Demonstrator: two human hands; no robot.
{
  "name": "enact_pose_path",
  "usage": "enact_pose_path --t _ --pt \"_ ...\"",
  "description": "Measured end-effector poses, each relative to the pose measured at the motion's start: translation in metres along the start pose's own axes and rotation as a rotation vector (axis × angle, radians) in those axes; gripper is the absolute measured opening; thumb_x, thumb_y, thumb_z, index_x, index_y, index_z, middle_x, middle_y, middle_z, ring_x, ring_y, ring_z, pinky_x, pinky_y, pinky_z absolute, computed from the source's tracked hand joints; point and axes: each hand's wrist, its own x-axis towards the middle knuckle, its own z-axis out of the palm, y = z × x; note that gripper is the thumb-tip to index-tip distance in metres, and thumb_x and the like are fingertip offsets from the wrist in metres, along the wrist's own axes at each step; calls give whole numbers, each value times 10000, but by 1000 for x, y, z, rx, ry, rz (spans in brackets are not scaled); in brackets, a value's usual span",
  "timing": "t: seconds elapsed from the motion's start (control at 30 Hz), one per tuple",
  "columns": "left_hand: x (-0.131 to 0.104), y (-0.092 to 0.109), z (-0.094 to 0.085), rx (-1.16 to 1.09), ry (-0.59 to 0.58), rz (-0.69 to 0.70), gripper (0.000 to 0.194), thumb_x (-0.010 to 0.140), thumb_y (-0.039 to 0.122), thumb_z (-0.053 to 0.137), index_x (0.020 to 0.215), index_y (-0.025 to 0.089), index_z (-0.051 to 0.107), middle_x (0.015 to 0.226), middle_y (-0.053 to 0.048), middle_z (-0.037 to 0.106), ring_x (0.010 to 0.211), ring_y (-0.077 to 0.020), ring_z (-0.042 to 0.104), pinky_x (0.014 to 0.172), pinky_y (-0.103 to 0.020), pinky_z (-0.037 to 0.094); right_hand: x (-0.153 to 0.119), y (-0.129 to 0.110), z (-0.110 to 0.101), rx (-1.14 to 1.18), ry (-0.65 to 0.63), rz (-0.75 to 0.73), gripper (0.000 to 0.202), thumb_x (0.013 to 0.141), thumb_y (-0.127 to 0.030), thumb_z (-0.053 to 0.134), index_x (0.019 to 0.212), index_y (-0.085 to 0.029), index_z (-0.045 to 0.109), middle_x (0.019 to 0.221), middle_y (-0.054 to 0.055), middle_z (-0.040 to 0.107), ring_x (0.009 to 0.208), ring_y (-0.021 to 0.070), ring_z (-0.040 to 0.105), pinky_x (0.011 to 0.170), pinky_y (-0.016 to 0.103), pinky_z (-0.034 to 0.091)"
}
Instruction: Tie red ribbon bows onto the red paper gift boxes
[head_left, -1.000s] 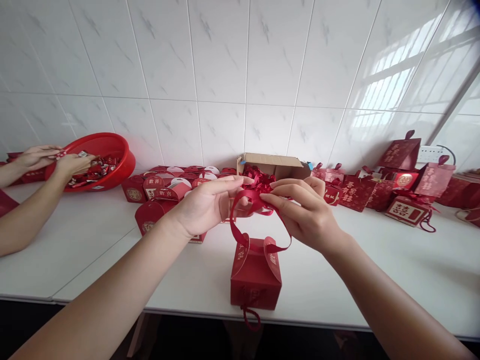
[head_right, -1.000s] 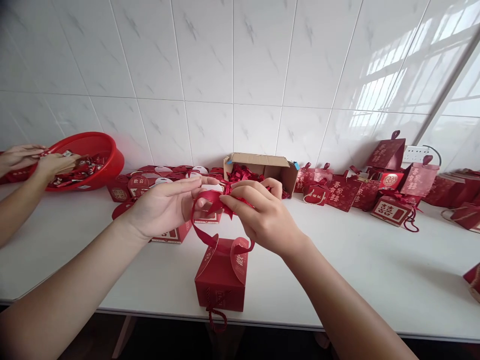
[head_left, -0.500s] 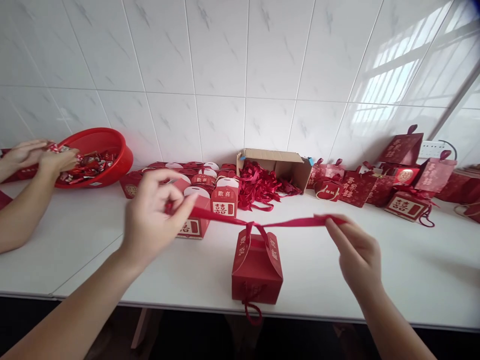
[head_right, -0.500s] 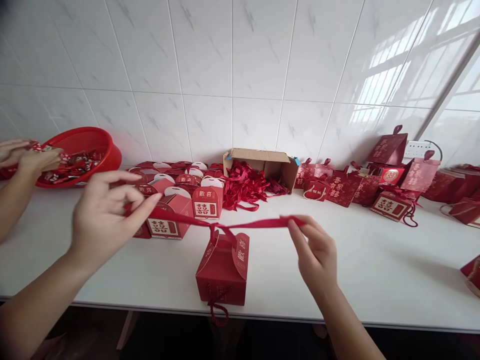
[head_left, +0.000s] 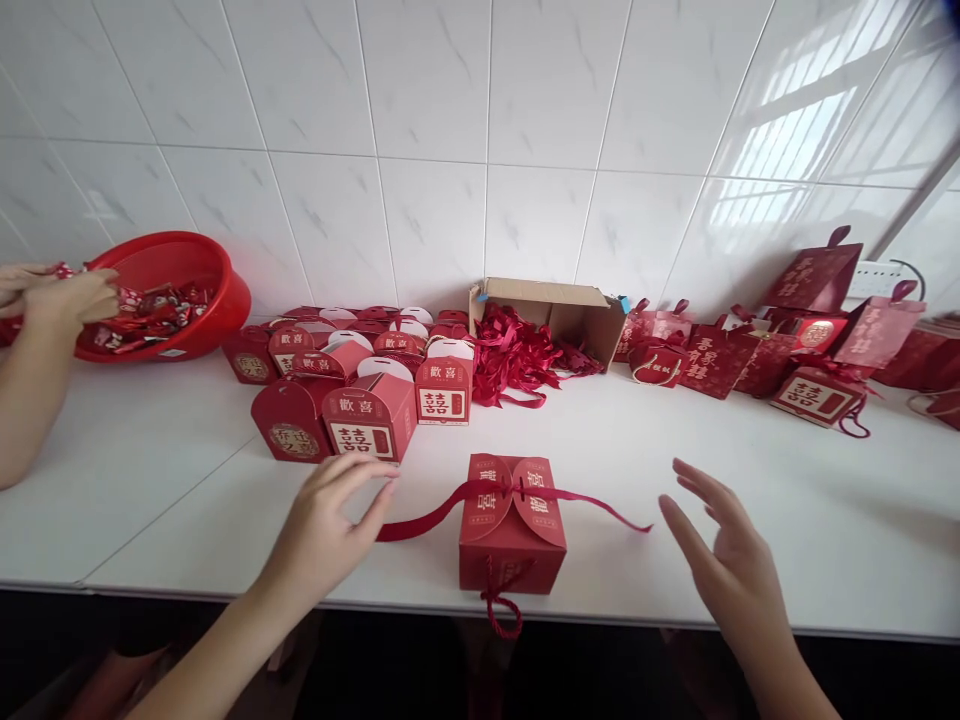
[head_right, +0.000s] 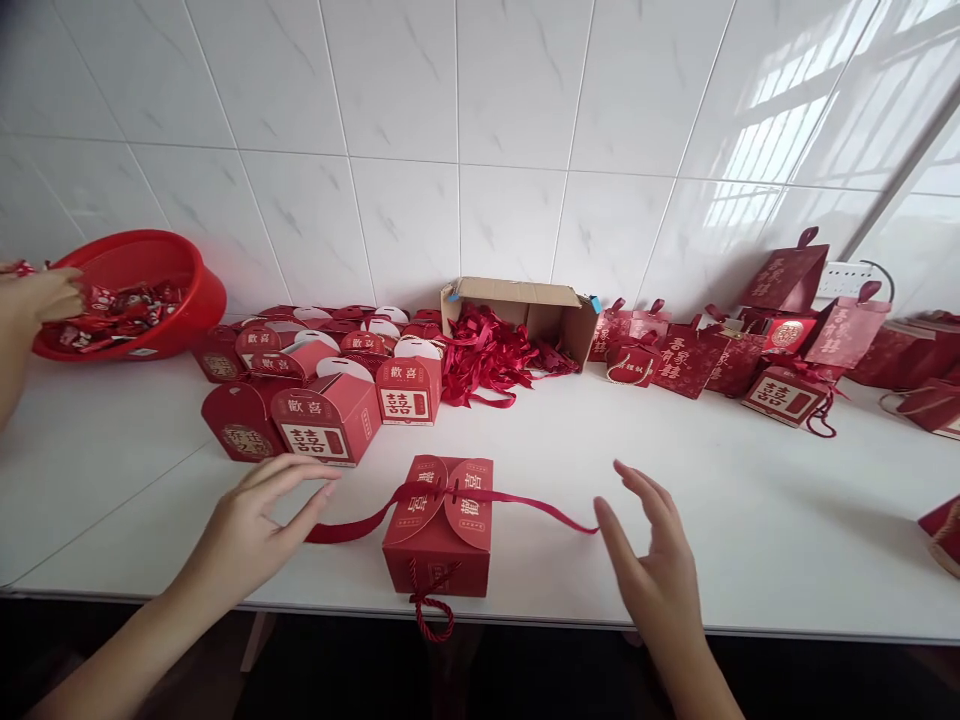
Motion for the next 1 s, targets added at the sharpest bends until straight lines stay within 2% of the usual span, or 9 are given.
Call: enact_pose_path --t 0.07,0.17,0.27,0.37,0.5,0.67,0.9,1.0 --pt "8 25 5 -180 -73 -27 215 854 352 533 975 233 665 1094 -65 633 1049 -217 594 946 -335 461 1 -23 10 80 -121 -155 312 871 -404 551 1152 -278 598 1251 68 557 1182 253 522 991 418 436" --pt "20 57 14 -328 -249 11 368 856 399 547 1203 279 583 1367 -64 473 1295 -244 422 1099 -407 345 -1 -54 27 150 -409 -330 312 901 -352 531 1204 -297 580 1336 71 505 1239 244 483 1004 397 437" --pt "30 73 21 -365 -419 50 435 839 412 575 1258 298 541 1437 -61 389 1367 -268 310 1136 -448 286 -3 -71 41 128 -524 -409 327 923 -338 504 1244 -300 552 1357 61 498 1294 248 421 1036 432 401" --pt "36 78 26 -415 -487 49 363 826 366 584 1168 247 571 1372 -93 443 1309 -275 389 1104 -431 338 -4 -75 48 98 -534 -444 287 941 -304 470 1213 -304 564 1300 47 552 1292 243 421 1034 464 380" --pt "35 78 28 -489 -439 64 257 840 303 552 1084 221 537 1242 -91 519 1199 -240 485 1044 -382 396 -5 -74 49 77 -514 -451 281 941 -278 469 1206 -299 559 1294 50 555 1271 248 441 1019 489 365" --pt "33 79 30 -507 -426 72 257 856 275 524 1103 215 485 1187 -78 536 1141 -214 509 1005 -349 414 -7 -73 50 97 -498 -453 283 935 -269 481 1206 -294 557 1285 41 561 1276 239 432 1015 453 383" --pt "33 79 28 -467 -462 78 260 859 276 516 1111 219 491 1237 -86 540 1187 -239 494 1030 -371 398 -8 -70 56 130 -497 -398 277 916 -303 513 1182 -278 584 1277 60 551 1277 263 425 1031 479 393" --pt "31 77 27 -512 -504 19 404 873 328 517 1259 241 436 1344 -92 487 1254 -261 452 1068 -412 374 -10 -72 57 178 -503 -325 261 908 -326 525 1148 -270 609 1286 83 519 1257 267 445 1028 470 408"
